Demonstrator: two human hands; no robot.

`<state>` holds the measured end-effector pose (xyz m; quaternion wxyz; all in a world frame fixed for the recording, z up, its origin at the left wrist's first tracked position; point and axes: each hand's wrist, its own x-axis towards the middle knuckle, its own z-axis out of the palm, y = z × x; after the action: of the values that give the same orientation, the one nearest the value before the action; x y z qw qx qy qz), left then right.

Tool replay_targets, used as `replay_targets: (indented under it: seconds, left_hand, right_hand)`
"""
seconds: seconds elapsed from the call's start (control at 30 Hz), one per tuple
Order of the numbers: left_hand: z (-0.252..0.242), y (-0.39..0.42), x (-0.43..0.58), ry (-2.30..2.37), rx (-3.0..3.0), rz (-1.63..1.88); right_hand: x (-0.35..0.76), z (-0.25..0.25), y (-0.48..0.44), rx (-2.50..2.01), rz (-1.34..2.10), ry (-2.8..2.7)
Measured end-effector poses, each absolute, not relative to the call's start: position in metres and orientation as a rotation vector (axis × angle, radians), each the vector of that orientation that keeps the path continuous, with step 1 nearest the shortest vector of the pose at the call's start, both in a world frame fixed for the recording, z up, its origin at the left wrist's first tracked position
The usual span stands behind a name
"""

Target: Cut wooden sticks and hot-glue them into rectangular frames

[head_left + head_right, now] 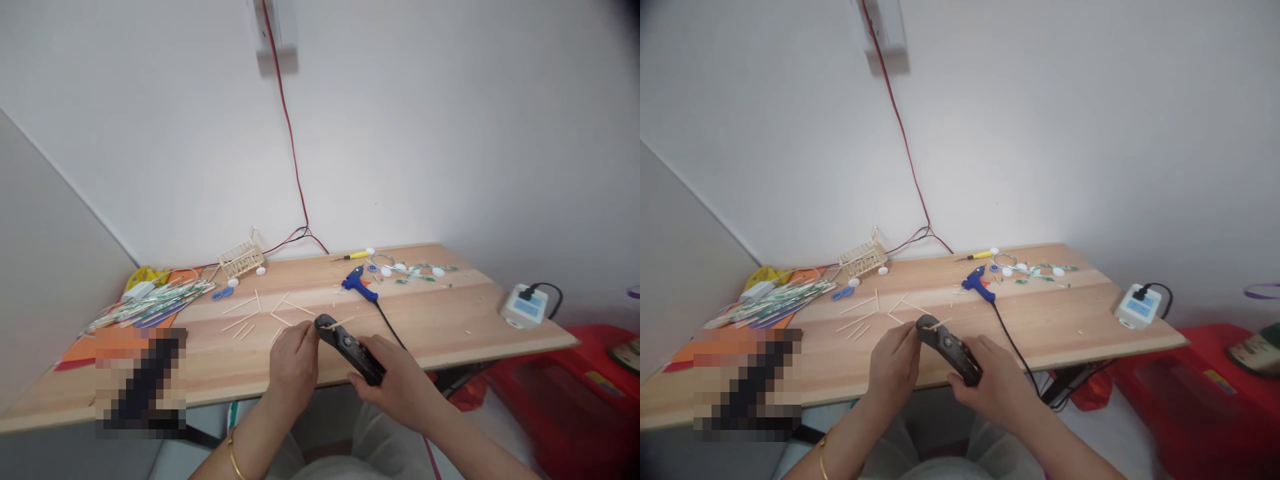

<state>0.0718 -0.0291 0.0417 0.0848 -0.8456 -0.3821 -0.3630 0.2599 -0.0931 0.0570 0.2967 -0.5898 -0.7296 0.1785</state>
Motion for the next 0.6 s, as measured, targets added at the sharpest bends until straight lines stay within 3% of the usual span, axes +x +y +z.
replay_targets:
  seconds: [0.2, 0.37, 0.6]
  left_hand:
    - [0.033, -0.025, 0.075, -1.239, -2.545, -0.911]
    - [0.039, -0.017, 0.093, -1.427, -2.618, -0.391]
    - [0.055, -0.001, 0.122, -1.51, -2.758, 0.054]
  right_hand:
    - [0.26, 0.056, -0.092, -1.674, 0.462, -1.962]
    - [0.269, 0.044, -0.081, -1.741, 0.596, -1.989]
    - [0.289, 0.027, -0.054, -1.887, 1.335, -1.765]
